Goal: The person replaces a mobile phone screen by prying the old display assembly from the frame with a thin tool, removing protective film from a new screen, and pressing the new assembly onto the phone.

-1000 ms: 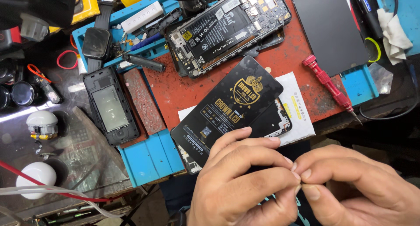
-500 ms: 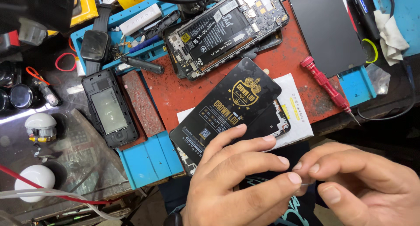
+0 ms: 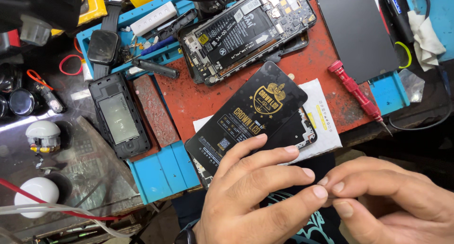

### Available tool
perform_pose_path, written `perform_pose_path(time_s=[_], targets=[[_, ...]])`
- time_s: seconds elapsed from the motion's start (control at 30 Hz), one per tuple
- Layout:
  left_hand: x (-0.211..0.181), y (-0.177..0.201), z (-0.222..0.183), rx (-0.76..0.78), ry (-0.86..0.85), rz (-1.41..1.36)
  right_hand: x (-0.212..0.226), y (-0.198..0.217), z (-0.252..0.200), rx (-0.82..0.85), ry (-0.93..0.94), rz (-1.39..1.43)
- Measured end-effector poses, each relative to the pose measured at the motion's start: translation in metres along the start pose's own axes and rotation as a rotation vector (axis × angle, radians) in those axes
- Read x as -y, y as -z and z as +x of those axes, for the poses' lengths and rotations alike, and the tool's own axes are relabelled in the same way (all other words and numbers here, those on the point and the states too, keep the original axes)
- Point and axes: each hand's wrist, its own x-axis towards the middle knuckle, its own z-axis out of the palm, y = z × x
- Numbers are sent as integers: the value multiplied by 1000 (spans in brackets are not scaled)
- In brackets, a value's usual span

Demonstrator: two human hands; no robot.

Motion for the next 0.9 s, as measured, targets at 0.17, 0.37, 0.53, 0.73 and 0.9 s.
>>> perform_pose_path(time_s=[0.17,0.37,0.53,0.73,0.9], targets=[[4,-3,0,-27,-20,2,5,-2,5,-14,21,-81],[11,3,2,-53,-28,88,1,-22,16,-294,63,-370],[16,14,7,-37,54,142,-9,-42,23,-461,50,-565],[22,21,16,48,84,200,-18,-52,29,-468,91,-686],[28,27,26,151,57,253,-23,-58,33,-469,75,-722]])
